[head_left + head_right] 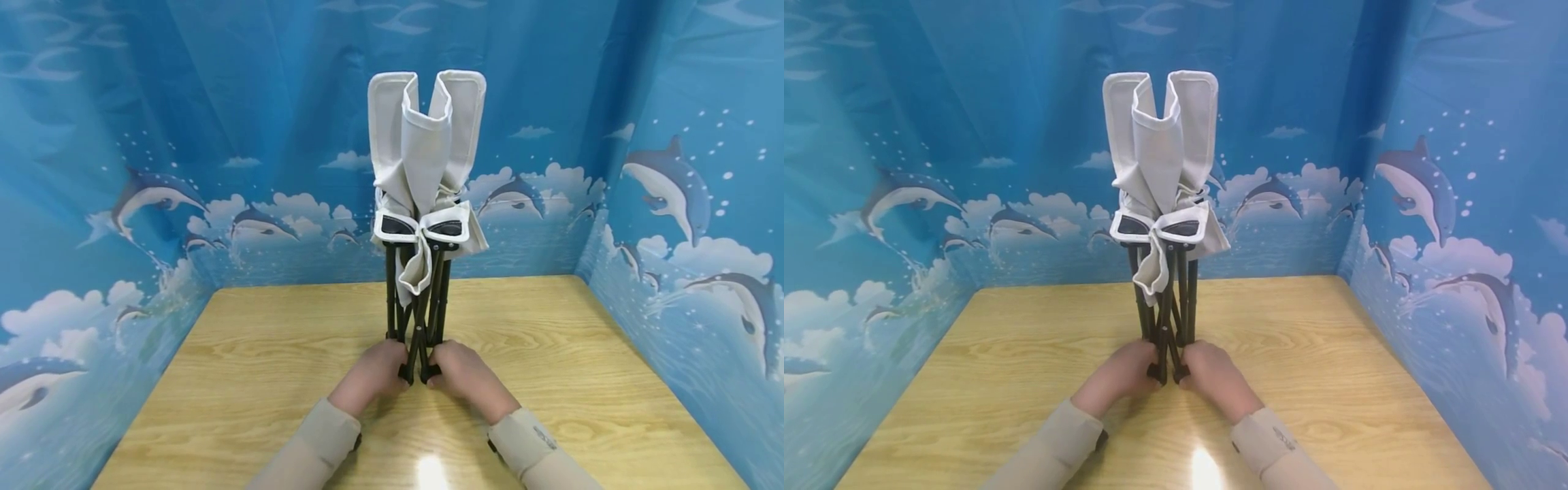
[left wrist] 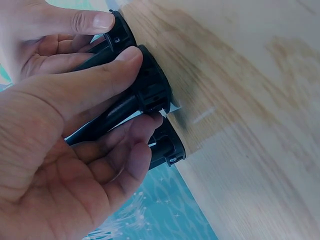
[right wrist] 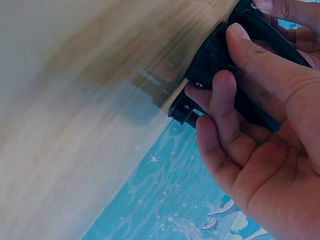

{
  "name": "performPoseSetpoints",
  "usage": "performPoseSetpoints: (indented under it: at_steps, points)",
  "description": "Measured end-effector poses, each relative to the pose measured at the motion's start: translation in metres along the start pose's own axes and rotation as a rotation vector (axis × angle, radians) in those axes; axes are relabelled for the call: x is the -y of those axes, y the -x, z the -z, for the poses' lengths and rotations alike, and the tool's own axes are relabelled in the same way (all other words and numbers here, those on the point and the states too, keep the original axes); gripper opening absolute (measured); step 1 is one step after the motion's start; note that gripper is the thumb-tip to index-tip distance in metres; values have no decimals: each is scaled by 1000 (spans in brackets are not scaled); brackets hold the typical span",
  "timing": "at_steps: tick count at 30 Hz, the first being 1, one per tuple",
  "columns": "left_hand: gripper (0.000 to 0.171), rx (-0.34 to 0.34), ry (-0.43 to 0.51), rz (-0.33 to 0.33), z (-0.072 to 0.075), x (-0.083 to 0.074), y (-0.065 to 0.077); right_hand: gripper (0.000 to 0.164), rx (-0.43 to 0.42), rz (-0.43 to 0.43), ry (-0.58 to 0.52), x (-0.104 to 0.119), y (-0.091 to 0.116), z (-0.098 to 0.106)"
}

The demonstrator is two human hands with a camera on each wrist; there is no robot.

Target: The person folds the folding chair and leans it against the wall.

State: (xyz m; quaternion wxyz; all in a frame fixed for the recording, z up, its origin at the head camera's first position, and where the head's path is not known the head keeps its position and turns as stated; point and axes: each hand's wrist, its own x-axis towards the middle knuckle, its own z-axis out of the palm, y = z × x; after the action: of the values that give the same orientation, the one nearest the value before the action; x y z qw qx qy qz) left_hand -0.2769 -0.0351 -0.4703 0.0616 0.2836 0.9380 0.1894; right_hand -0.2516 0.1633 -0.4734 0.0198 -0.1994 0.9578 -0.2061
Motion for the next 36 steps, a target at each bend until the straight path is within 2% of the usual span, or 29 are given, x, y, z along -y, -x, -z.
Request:
performPoseSetpoints:
  at_steps: [8, 17, 24, 36]
  points:
    - [23, -7, -26, 17, 0, 0, -2, 17, 0, -11, -6, -1, -3, 0]
    - [23, -7, -19, -8, 2, 2, -8, 15, -3, -21, -10, -2, -5, 1]
    - [23, 20, 9, 26, 4, 1, -10, 17, 5, -31, -18, -3, -8, 1]
    - [23, 18, -10, 31, 3, 4, -16, 16, 2, -34, -3, -5, -14, 1]
